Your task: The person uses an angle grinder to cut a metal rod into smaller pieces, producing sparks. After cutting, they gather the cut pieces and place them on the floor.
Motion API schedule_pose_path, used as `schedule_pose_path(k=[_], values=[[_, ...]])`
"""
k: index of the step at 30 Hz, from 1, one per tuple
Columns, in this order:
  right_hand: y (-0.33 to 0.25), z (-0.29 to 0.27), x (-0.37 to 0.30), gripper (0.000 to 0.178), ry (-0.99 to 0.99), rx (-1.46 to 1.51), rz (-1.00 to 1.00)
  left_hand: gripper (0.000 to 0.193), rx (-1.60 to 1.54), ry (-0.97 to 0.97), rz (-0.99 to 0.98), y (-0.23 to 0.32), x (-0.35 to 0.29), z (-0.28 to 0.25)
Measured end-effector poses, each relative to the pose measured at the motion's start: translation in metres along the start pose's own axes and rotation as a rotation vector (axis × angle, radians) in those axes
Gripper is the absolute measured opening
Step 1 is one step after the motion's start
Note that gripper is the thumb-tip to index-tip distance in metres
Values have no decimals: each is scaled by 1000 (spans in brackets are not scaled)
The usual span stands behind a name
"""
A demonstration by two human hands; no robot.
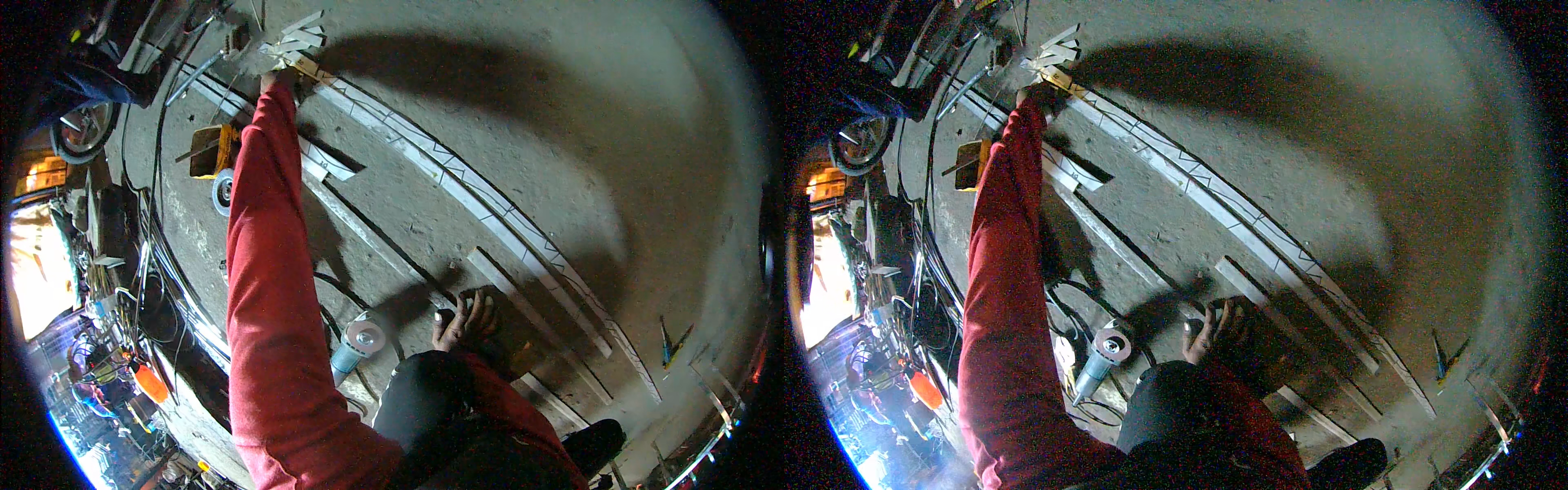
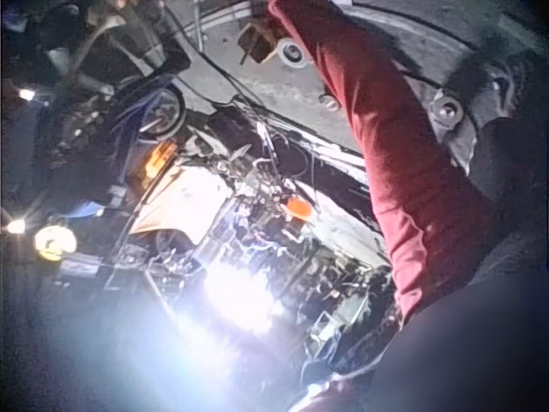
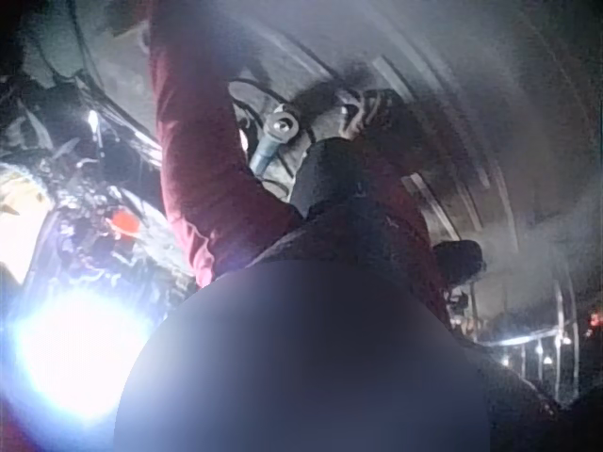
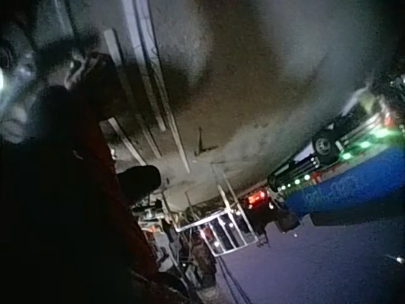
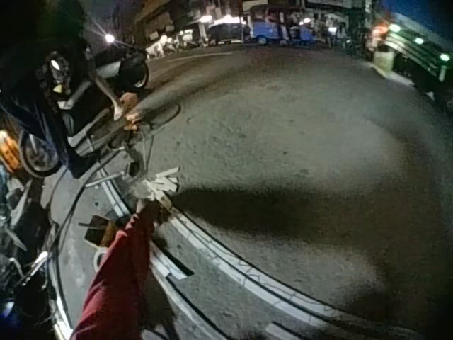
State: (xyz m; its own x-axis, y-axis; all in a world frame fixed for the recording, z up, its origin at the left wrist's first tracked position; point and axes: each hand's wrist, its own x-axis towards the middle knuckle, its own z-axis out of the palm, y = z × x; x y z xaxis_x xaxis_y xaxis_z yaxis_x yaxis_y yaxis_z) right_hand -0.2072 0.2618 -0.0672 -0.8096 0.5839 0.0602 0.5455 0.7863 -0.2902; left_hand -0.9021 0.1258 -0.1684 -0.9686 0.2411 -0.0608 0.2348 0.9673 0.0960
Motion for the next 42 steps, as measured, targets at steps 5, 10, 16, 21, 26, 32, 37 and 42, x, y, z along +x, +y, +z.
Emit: schedule_pose_path(k=[5,10,16,21,26,32,37,42], values=[[12,14,-6,46,10,-80,-43,34,-132,-4,-144,36,-6,-15],[28,39,-12,46,224,-166,-143,51,-168,-168,-489,65,-15,-31],[34,46,-16,44,265,-231,-159,49,-272,-154,-406,39,12,-13],[37,41,-14,42,236,-280,-193,52,56,-210,-236,30,34,4],[38,44,-22,37,155,-252,-161,50,-207,0,-217,32,2,-24],[39,47,-23,34,169,-300,-179,15,-1792,34,-465,62,-109,-83],[39,38,-9,33,249,-400,-254,23,-1838,339,-319,90,-190,-84],[31,34,-8,37,255,-286,-204,32,-1755,725,-42,122,-204,-78]])
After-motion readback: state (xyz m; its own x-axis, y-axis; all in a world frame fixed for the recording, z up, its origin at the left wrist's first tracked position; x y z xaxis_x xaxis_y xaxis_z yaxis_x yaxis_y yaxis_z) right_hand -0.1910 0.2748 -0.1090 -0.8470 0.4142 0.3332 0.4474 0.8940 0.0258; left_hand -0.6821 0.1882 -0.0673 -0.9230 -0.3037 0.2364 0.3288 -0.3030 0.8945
